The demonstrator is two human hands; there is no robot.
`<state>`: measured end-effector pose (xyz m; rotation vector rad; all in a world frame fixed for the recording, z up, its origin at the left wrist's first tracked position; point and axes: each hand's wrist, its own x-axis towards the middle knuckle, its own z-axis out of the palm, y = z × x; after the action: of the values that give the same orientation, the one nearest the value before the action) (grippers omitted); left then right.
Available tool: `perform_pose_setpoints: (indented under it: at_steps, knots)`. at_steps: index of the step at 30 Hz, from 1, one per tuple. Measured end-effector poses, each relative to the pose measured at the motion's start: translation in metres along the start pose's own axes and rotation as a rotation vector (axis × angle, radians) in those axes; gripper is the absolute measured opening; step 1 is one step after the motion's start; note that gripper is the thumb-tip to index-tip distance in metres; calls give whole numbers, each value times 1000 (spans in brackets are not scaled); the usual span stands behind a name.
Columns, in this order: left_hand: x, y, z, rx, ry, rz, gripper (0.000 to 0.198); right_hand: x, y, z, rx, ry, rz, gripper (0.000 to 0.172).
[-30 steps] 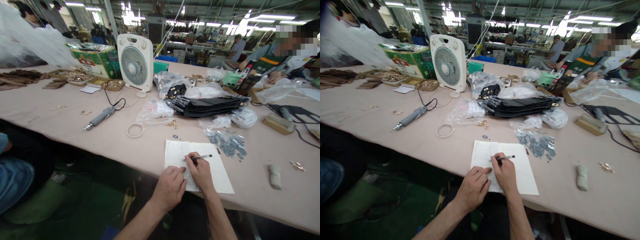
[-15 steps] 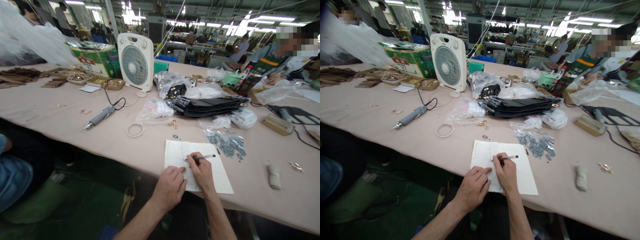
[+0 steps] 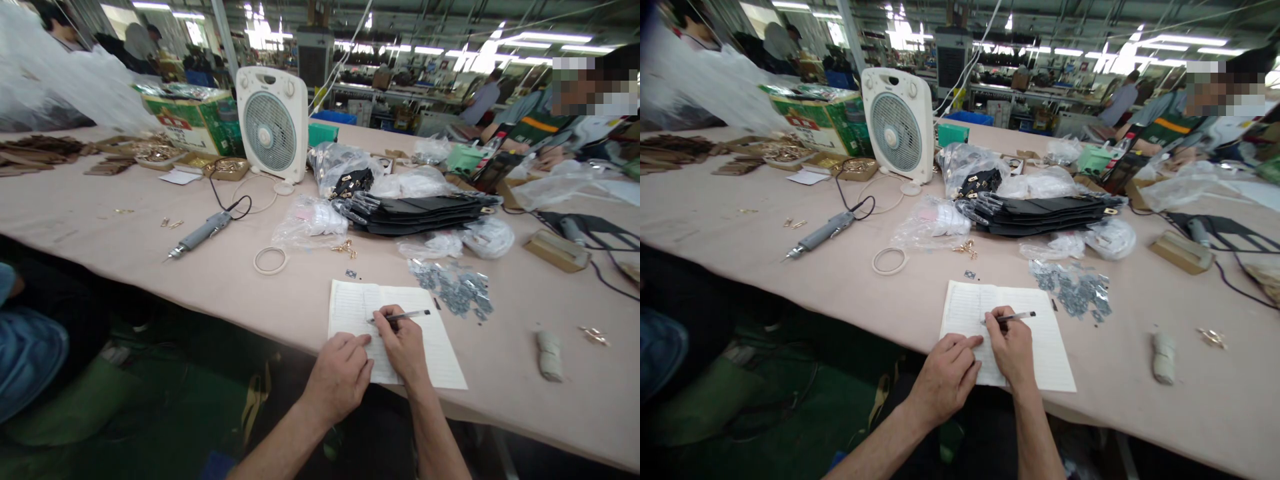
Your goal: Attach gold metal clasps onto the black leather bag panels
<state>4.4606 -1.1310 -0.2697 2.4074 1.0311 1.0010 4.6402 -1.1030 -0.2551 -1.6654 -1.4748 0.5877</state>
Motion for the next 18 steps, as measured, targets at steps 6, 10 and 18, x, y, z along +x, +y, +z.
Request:
perform_pose_setpoints:
  at_steps: [6,10,18]
  knots:
    - [1,1,-1,-6,-11,-7,8,0,-1,0,-8,2,13,33]
    - [2,2,-2,-4,5,-6,8,1,-4,0,-18,-1,22,34]
    - [2,1,-2,2,-1,0,9,1,-2,0,-13,-2,24,33]
